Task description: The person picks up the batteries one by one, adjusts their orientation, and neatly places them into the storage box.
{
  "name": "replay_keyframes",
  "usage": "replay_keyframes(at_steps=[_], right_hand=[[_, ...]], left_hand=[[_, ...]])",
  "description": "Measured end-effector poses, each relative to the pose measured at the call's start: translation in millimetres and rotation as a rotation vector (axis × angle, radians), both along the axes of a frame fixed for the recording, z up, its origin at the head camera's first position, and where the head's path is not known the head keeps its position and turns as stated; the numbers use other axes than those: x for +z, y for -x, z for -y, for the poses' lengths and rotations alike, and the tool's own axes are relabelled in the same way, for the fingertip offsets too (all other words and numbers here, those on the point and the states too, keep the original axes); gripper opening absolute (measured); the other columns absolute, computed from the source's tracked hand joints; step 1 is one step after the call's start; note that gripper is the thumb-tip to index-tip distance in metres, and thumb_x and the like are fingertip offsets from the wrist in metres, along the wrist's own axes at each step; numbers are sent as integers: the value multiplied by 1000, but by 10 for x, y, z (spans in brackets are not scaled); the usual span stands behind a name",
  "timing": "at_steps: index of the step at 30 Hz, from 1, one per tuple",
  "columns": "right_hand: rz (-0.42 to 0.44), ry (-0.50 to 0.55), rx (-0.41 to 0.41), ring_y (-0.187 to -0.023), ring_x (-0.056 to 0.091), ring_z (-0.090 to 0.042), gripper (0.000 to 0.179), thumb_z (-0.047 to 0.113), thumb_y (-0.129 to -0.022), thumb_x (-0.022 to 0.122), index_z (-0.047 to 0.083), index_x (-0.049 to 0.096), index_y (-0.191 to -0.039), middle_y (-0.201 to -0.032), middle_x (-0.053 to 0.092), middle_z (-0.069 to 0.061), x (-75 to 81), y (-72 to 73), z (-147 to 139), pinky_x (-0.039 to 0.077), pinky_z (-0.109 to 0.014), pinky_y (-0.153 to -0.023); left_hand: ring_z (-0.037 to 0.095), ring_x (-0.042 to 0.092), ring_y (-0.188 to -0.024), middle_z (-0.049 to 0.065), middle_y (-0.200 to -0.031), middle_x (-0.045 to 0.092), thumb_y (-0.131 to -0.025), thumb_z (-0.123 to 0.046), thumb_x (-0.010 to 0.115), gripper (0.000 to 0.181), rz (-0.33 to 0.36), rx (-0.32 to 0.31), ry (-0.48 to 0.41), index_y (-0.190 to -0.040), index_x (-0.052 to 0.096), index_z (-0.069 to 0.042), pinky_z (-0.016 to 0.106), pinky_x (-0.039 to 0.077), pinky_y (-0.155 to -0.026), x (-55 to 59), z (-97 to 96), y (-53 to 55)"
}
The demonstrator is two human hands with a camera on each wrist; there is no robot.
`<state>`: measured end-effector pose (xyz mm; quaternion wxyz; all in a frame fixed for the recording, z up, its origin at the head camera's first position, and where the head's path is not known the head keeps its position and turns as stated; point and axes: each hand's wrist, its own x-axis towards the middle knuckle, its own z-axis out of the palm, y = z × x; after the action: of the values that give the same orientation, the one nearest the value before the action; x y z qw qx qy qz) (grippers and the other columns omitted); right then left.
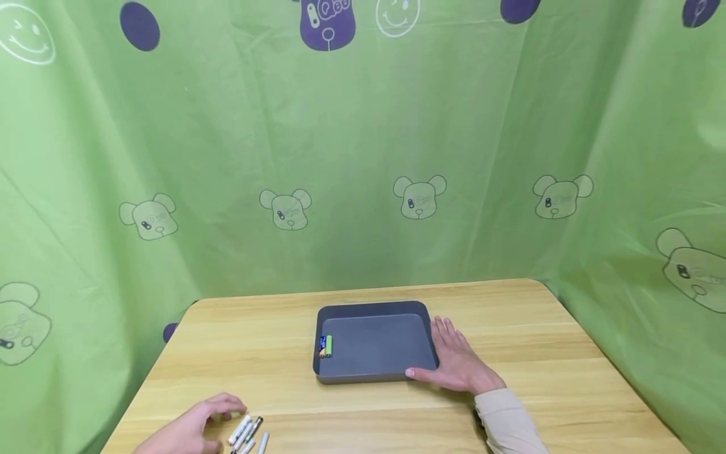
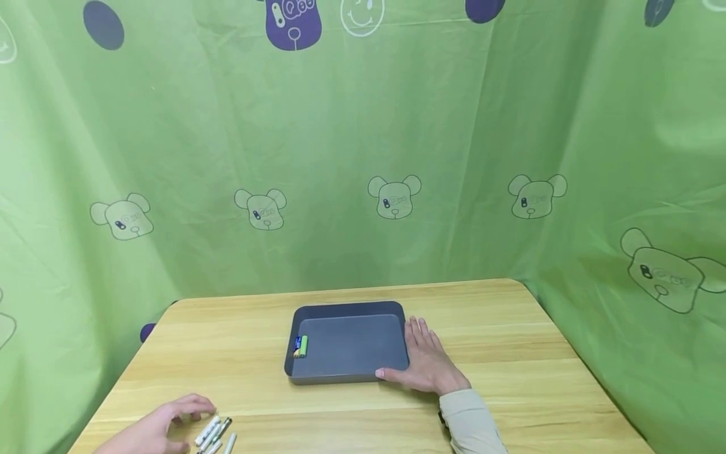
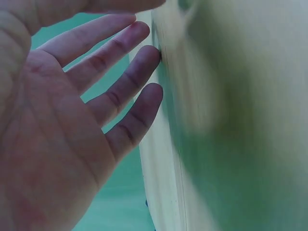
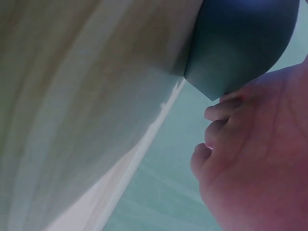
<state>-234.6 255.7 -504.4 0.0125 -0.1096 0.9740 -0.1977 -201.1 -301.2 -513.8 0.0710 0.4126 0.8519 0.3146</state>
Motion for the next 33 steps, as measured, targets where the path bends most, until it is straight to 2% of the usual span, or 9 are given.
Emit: replay_keyframes(at_steps=[3,5,12,14,17,20,27,29,33], right_hand=[[-5,1,1,-157,10,-52,130,78,-81,65,-13,14,-159,-168,10,-33,1,-5,-2,14,-65,-126],[-5,4,0,-157,10,-51,130,78,-81,65,-13,15,-159,-168,10,-33,-3,-7,0,14,-65,-126],[6,8,-7,-158,9,-50,131,79,-81,65,-12,14,-159,-169,9,-32,6,-12,-3,14,-64,-127],[7,6,-7,-158,10,-50,130,78,-81,65,-12,14,-159,-169,10,-32,15,-17,0,14,-64,-127],[7,7,-7,-158,10,-51,130,78,-81,65,-12,14,-159,-169,10,-32,19,-17,2,14,-64,-127],[8,9,-9,-158,10,-50,131,79,-80,65,-12,14,-159,-169,11,-32,20,-17,2,14,-64,-127],[6,12,-11,-158,10,-50,132,79,-80,66,-12,14,-159,-169,10,-32,7,-11,-6,15,-64,-127],[7,13,-12,-158,10,-50,132,79,-79,66,-12,14,-159,-169,10,-32,5,-11,-5,15,-64,-127],[10,10,-13,-158,10,-50,132,79,-80,66,-11,13,-160,-169,10,-32,7,-13,-1,15,-64,-127]], left_hand=[[5,59,-108,8,-125,66,-71,5,78,61,-17,-53,-24,-129,66,-8,22,52,-83,-26,-15,18],[6,59,-107,7,-123,67,-71,5,78,59,-30,-63,-33,-127,67,-9,22,52,-84,-38,-28,19],[6,60,-114,3,-129,67,-72,-3,82,63,-94,18,23,-132,65,-11,19,51,-93,-24,-86,-21],[6,60,-116,0,-129,68,-72,-2,82,62,-101,16,26,-131,67,-14,19,51,-95,-12,-104,-23],[5,60,-111,-4,-124,69,-72,-1,80,58,-93,-3,21,-126,69,-19,20,51,-93,1,-129,-17],[3,59,-105,-6,-119,70,-74,-2,81,53,-50,4,18,-122,68,-20,21,51,-88,12,-148,-14],[-5,50,-94,-14,-107,62,-75,-15,86,48,71,135,62,-118,65,-20,19,44,-76,38,-159,-17],[-4,48,-92,-14,-107,62,-75,-16,86,49,81,141,54,-119,65,-18,19,42,-74,41,-161,-21],[-4,49,-93,-13,-106,61,-76,-17,87,50,55,120,38,-121,65,-16,20,43,-74,38,-159,-21]])
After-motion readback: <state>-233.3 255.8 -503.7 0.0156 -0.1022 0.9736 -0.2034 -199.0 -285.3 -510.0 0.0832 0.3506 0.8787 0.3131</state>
